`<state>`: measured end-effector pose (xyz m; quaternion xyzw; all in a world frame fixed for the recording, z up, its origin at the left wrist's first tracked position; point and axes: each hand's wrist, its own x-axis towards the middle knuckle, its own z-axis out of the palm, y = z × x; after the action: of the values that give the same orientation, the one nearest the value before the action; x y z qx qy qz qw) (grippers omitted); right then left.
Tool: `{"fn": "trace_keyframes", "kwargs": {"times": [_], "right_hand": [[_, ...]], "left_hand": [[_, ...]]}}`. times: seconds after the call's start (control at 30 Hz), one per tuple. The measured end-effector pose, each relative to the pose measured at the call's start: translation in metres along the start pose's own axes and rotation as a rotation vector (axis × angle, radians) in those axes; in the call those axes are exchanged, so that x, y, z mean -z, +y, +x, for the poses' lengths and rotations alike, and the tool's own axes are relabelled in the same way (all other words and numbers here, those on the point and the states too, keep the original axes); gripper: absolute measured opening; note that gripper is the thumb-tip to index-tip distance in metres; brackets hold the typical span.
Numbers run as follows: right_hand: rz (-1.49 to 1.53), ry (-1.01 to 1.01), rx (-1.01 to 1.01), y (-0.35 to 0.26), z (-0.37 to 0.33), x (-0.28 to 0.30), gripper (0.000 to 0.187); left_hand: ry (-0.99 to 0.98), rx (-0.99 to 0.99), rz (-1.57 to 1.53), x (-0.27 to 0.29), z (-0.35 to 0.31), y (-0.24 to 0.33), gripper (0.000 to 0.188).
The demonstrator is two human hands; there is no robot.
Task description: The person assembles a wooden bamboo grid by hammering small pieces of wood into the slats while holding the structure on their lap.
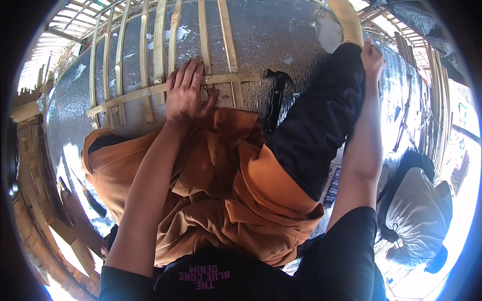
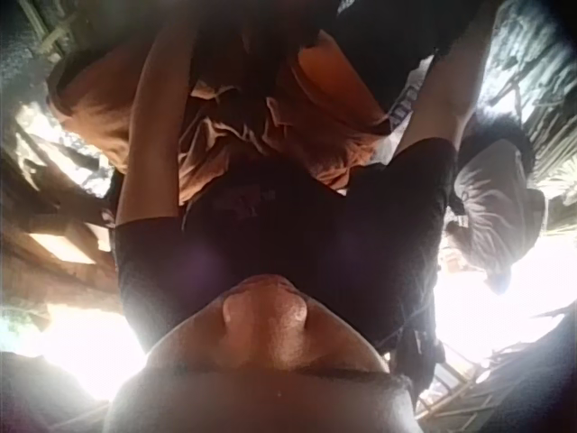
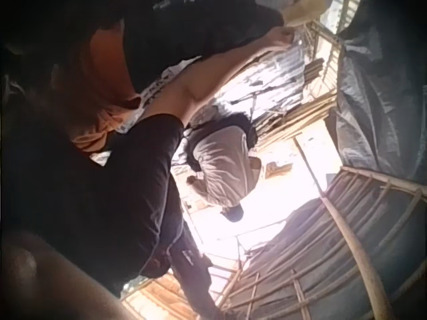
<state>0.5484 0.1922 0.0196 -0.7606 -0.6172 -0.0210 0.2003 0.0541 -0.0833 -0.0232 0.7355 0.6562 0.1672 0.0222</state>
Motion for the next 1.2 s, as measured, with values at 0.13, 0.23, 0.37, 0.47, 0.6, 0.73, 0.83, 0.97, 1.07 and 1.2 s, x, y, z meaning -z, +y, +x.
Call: {"fn": "trace_keyframes", "kwargs": {"times": [0.13,0.23,0.37,0.47,0.6,0.73,0.83,0.97,1.07,1.2], "right_hand": [[-0.156,-0.104,0.093,0.02,0.012,0.015,0.047],[-0.189,0.154,0.376,-0.018,-0.018,0.032,0.04],[0.106,-0.317,0.351,-0.141,-0.139,0.1,0.042],[-0.214,-0.86,0.312,-0.207,-0.216,0.134,0.049],[-0.31,-0.878,0.357,-0.223,-0.277,0.14,0.054],[-0.283,-0.851,0.48,-0.2,-0.321,0.161,0.049],[-0.173,-0.624,0.747,-0.171,-0.343,0.166,0.04],[-0.193,-0.655,0.435,-0.166,-0.354,0.185,0.028],[-0.119,-0.526,0.244,-0.155,-0.346,0.206,0.025],[-0.121,-0.607,0.154,-0.13,-0.347,0.22,0.026]], "left_hand": [[-0.02,0.002,0.014,-0.006,0.004,0.005,0.08],[-0.031,0.01,0.054,-0.003,0.0,0.0,0.079],[-0.05,0.018,0.071,-0.002,-0.001,-0.001,0.078],[-0.048,0.01,0.066,-0.001,0.002,0.001,0.077],[-0.032,0.002,0.042,-0.002,0.001,-0.001,0.076],[-0.03,0.008,0.041,-0.001,0.001,0.0,0.076],[-0.037,0.019,0.05,-0.001,-0.001,0.001,0.077],[-0.04,0.023,0.018,-0.004,0.002,0.003,0.078],[-0.033,0.033,0.032,-0.004,0.0,-0.005,0.078],[-0.079,0.025,0.051,-0.006,0.001,-0.004,0.08]]}}
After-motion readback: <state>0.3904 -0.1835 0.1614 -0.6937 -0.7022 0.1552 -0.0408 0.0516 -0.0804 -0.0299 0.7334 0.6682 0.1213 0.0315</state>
